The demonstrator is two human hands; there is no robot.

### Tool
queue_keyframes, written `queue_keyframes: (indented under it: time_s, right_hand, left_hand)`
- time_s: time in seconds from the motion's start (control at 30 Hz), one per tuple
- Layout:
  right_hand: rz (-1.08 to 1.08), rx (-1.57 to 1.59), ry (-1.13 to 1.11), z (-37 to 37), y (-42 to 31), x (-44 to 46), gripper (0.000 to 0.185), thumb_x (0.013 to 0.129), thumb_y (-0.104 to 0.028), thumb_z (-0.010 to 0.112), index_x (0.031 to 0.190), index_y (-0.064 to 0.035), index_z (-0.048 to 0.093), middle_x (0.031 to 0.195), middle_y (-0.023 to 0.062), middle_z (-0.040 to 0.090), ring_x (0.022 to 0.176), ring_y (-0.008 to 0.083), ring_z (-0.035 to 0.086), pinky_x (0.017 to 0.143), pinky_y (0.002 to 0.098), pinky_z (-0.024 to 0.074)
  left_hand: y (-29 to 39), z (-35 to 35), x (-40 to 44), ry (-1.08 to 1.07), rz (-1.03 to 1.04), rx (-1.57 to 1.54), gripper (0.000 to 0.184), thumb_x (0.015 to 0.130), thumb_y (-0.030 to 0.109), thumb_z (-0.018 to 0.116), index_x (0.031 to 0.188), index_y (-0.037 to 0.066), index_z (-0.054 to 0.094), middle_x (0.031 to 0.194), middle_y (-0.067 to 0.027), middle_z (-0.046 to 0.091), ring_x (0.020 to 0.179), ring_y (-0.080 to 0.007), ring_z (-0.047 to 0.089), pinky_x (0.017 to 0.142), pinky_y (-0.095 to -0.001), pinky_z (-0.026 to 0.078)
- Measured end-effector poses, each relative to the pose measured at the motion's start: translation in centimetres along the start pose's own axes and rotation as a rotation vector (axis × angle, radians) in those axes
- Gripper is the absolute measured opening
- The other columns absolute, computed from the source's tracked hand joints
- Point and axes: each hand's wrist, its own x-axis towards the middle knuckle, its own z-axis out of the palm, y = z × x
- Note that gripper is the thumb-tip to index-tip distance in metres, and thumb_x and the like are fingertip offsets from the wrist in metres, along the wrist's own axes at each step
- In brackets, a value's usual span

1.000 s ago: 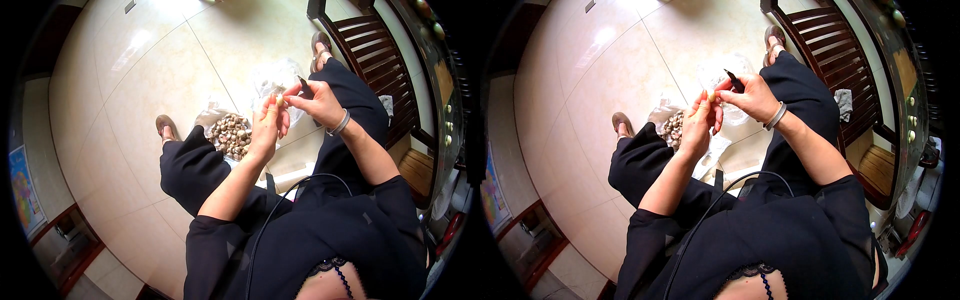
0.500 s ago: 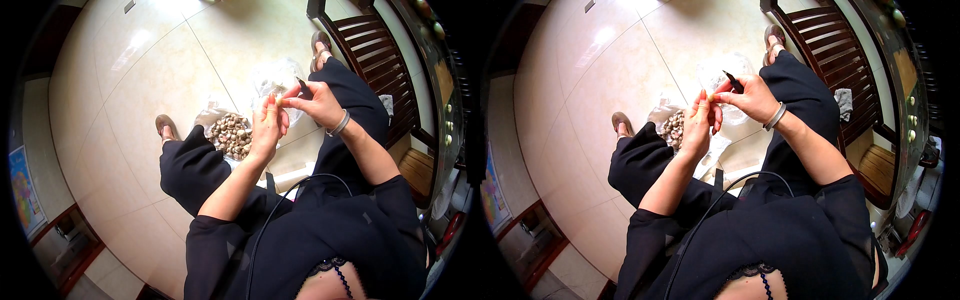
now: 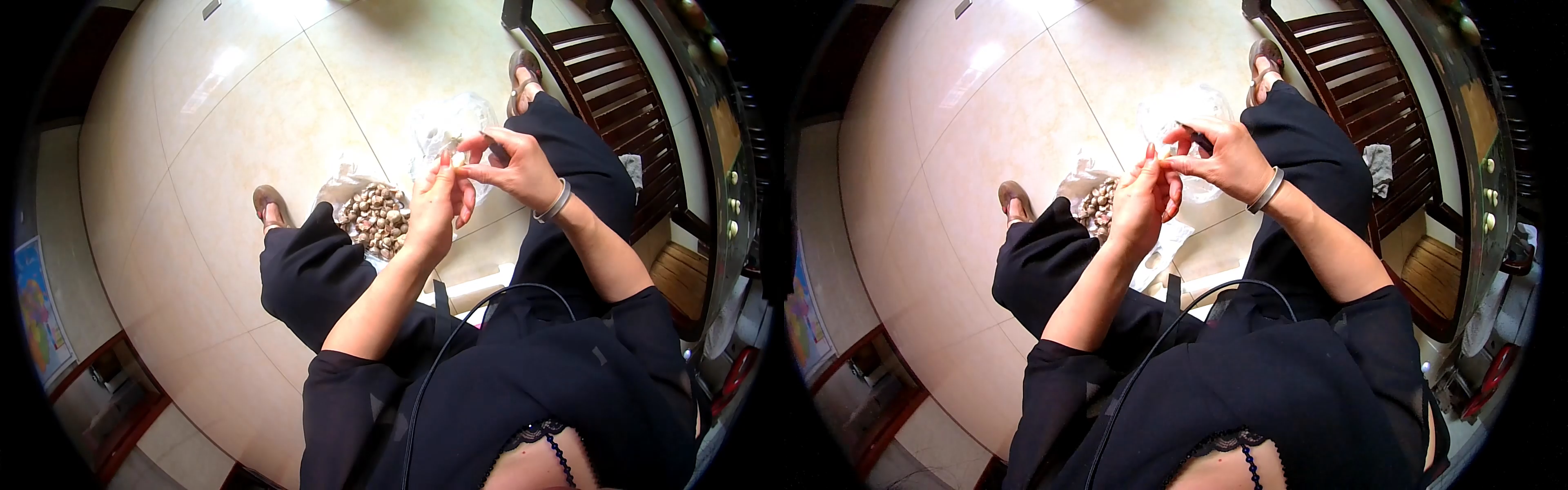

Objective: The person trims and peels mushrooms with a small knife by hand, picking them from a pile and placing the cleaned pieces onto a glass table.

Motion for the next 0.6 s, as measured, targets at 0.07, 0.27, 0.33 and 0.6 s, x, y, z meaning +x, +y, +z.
queue_keyframes:
  time_s: [0.07,0.27,0.33,0.6]
  right_hand:
    - [-0.218,-0.096,0.049,0.2,0.2,0.1,0.018,0.074,-0.011,0.067,0.088,0.0,0.062,0.067,0.0008,0.055,0.053,0.0032,0.04,0.048,0.0168,0.0345]
    - [-0.189,-0.009,0.022,0.1,1.3,0.2,0.016,0.077,-0.01,0.062,0.089,0.0012,0.063,0.071,0.0058,0.059,0.062,0.0071,0.053,0.056,0.0199,0.0421]
    - [-0.163,0.021,0.021,0.0,1.3,0.1,0.016,0.078,-0.009,0.061,0.089,0.0016,0.062,0.071,0.0067,0.059,0.063,0.0081,0.055,0.058,0.0206,0.0431]
    - [-0.346,-0.205,0.13,0.2,0.6,-0.1,0.03,0.086,-0.017,0.049,0.107,0.0038,0.05,0.087,0.0207,0.059,0.077,0.0281,0.061,0.067,0.0288,0.0475]
  left_hand:
    - [0.2,0.1,-0.2,-0.002,0.03,0.064,0.032,0.093,0.034,0.034,0.089,0.007,0.049,0.052,-0.0013,0.048,0.037,-0.0065,0.039,0.033,-0.0177,0.028]
    - [0.3,-0.1,-0.3,-0.006,0.07,0.188,0.033,0.093,0.035,0.035,0.089,0.006,0.049,0.051,-0.0013,0.047,0.038,-0.0059,0.039,0.034,-0.0175,0.027]
    - [0.3,-0.1,-0.2,-0.013,0.057,0.194,0.032,0.093,0.035,0.034,0.09,0.006,0.049,0.05,-0.0004,0.047,0.037,-0.0054,0.038,0.033,-0.0173,0.026]
    - [1.1,-0.9,0.0,-0.063,-0.06,-0.18,0.028,0.094,0.028,0.031,0.09,0.005,0.046,0.058,-0.0066,0.048,0.042,-0.0148,0.04,0.04,-0.0234,0.033]
